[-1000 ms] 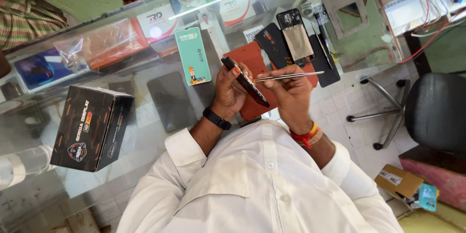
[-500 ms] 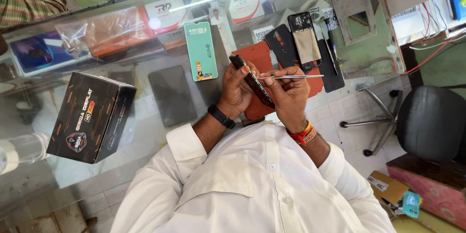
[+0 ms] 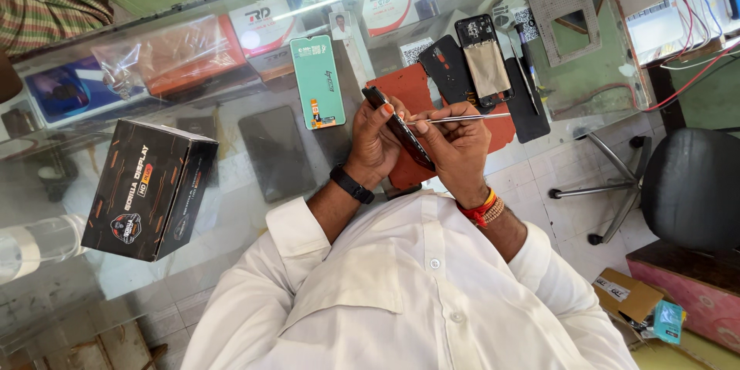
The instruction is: The person handles a smartphone and its components on a glass counter, using tweezers to adjust internal parts and a tube of adhesive. They compare a new display module to the phone body, then test the screen by swiping and tapping the interface.
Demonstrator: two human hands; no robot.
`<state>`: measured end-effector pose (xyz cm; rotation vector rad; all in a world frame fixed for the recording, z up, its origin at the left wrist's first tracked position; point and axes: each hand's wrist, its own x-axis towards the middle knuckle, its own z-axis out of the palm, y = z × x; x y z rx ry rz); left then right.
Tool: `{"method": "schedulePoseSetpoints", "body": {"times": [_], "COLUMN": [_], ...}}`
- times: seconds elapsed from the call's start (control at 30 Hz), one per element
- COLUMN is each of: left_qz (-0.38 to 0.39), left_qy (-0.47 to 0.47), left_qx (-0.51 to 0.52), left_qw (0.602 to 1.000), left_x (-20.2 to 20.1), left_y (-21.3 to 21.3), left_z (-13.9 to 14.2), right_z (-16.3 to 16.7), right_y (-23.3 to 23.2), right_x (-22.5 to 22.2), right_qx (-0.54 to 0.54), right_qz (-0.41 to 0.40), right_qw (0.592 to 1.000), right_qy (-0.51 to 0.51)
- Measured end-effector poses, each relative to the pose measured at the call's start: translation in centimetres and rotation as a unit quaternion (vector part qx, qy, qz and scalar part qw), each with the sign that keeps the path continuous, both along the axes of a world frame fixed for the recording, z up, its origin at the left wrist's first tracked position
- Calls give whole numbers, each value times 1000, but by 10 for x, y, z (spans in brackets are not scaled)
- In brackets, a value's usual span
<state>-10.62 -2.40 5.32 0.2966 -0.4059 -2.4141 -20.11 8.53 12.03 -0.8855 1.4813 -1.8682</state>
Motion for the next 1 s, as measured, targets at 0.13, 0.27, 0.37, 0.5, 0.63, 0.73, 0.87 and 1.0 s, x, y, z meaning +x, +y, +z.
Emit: {"method": "schedulePoseSetpoints", "body": {"times": [0.13, 0.27, 0.37, 0.5, 0.63, 0.73, 0.87, 1.0], "left_qz": [-1, -1, -5, -5, -7, -7, -6, -12], "left_qy": [-2, -1, 2, 1, 2, 0, 1, 11], "left_qx": [-1, -3, -3, -6, -7, -7, -8, -12], "left_qw": [1000, 1000, 1000, 1000, 1000, 1000, 1000, 1000], "left_x": [-1, 0, -1, -1, -2, -2, -2, -2], "left_y": [0, 0, 0, -1, -1, -1, -1, -2], "left_z": [0, 0, -1, 0, 0, 1, 0, 0], "right_z": [1, 2, 2, 2, 2, 1, 1, 4], "right_y": [0, 1, 1, 0, 1, 1, 1, -1], "right_x": [0, 0, 0, -2, -3, -4, -4, -6], "right_qx": [-1, 2, 5, 5, 9, 8, 19, 27], "right_qz": [2, 3, 2, 3, 3, 4, 0, 3], "right_qw": [1000, 1000, 1000, 1000, 999, 999, 999, 1000], "right_qy": [10, 16, 19, 21, 48, 46, 45, 16]}}
